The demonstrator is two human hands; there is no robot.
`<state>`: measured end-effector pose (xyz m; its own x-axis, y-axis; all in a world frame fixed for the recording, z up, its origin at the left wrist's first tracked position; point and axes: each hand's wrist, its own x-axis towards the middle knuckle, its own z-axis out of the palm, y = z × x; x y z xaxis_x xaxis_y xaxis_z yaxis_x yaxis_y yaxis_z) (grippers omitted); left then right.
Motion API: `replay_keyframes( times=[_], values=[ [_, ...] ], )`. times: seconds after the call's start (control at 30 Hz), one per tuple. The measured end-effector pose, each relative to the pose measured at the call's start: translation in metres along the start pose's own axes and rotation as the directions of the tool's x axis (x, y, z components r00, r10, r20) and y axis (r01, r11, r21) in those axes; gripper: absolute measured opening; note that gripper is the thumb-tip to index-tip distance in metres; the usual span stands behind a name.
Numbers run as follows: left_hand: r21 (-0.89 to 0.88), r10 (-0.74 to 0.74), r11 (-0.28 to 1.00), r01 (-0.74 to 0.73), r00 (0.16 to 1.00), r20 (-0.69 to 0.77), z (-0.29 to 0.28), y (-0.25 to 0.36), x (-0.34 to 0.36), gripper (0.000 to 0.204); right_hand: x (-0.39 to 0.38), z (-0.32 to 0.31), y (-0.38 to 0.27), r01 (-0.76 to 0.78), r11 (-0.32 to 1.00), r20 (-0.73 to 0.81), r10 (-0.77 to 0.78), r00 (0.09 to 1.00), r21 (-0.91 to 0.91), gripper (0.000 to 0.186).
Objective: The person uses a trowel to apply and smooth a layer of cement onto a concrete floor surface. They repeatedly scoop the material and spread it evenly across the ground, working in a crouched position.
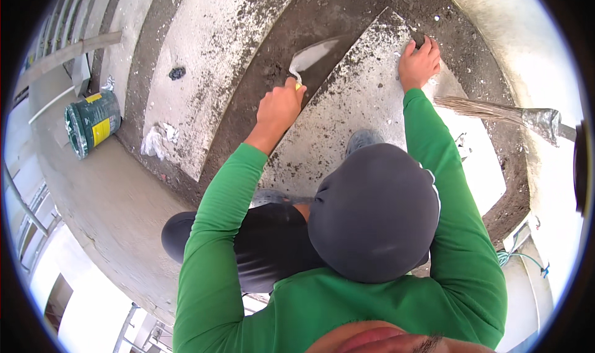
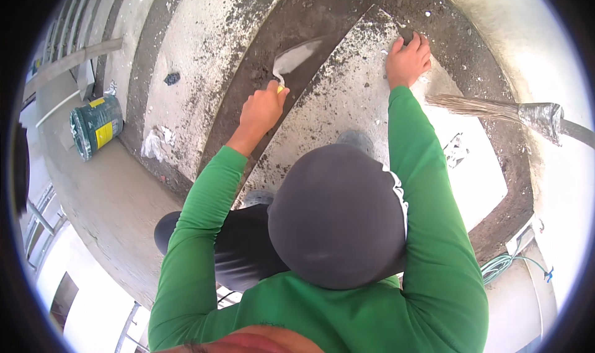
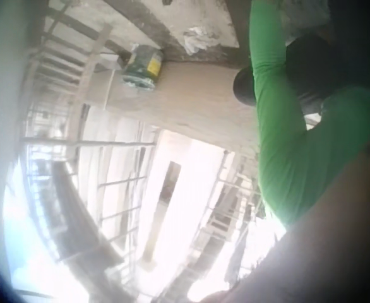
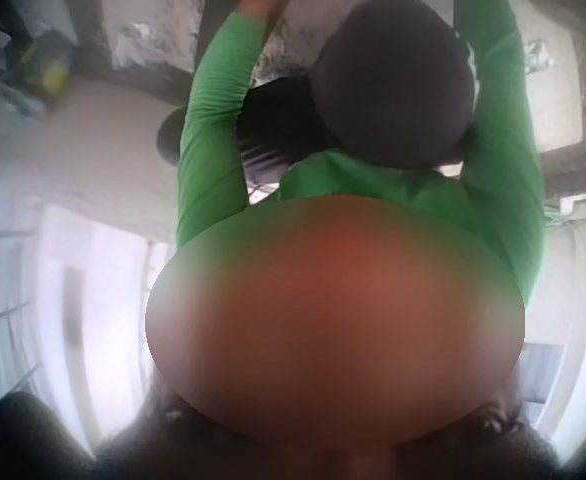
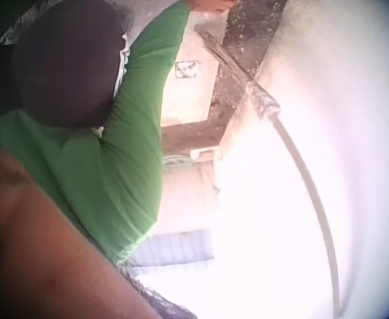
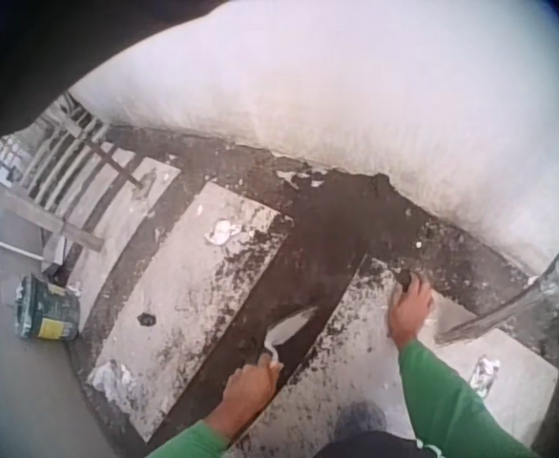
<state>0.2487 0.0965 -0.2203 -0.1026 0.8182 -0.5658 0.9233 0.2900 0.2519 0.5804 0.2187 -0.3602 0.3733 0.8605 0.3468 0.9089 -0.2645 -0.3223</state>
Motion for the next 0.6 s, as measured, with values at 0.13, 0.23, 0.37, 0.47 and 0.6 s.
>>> replay_keyframes(
  times=[0.13, 0.23, 0.37, 0.47, 0.6],
  values=[
    [-0.272, 0.011, 0.961, -0.056, 0.987, -0.161, -0.008, -0.010, 0.050, 0.038, 0.002, 0.003, -0.005, -0.025, 1.000, 0.005, 0.025, 1.000, -0.005, 0.050],
    [-0.825, -0.079, 0.556, 0.106, 0.994, 0.075, -0.012, 0.001, 0.044, 0.029, 0.001, 0.001, -0.001, -0.035, 0.999, 0.011, 0.035, 0.999, 0.008, 0.049],
    [-0.848, -0.217, 0.464, 0.255, 0.961, 0.171, 0.003, 0.018, 0.021, 0.027, 0.003, 0.001, 0.001, -0.052, 0.998, 0.023, 0.053, 0.998, -0.034, 0.050],
    [-0.835, -0.150, 0.479, 0.272, 0.962, 0.228, 0.015, 0.036, 0.051, 0.029, 0.002, -0.001, -0.002, -0.059, 0.997, 0.047, 0.061, 0.997, -0.040, 0.050],
    [-0.913, -0.093, 0.340, 0.224, 0.974, 0.205, 0.005, 0.080, 0.109, 0.030, 0.005, -0.002, -0.002, -0.064, 0.997, 0.075, 0.067, 0.995, -0.042, 0.050]
  ],
)
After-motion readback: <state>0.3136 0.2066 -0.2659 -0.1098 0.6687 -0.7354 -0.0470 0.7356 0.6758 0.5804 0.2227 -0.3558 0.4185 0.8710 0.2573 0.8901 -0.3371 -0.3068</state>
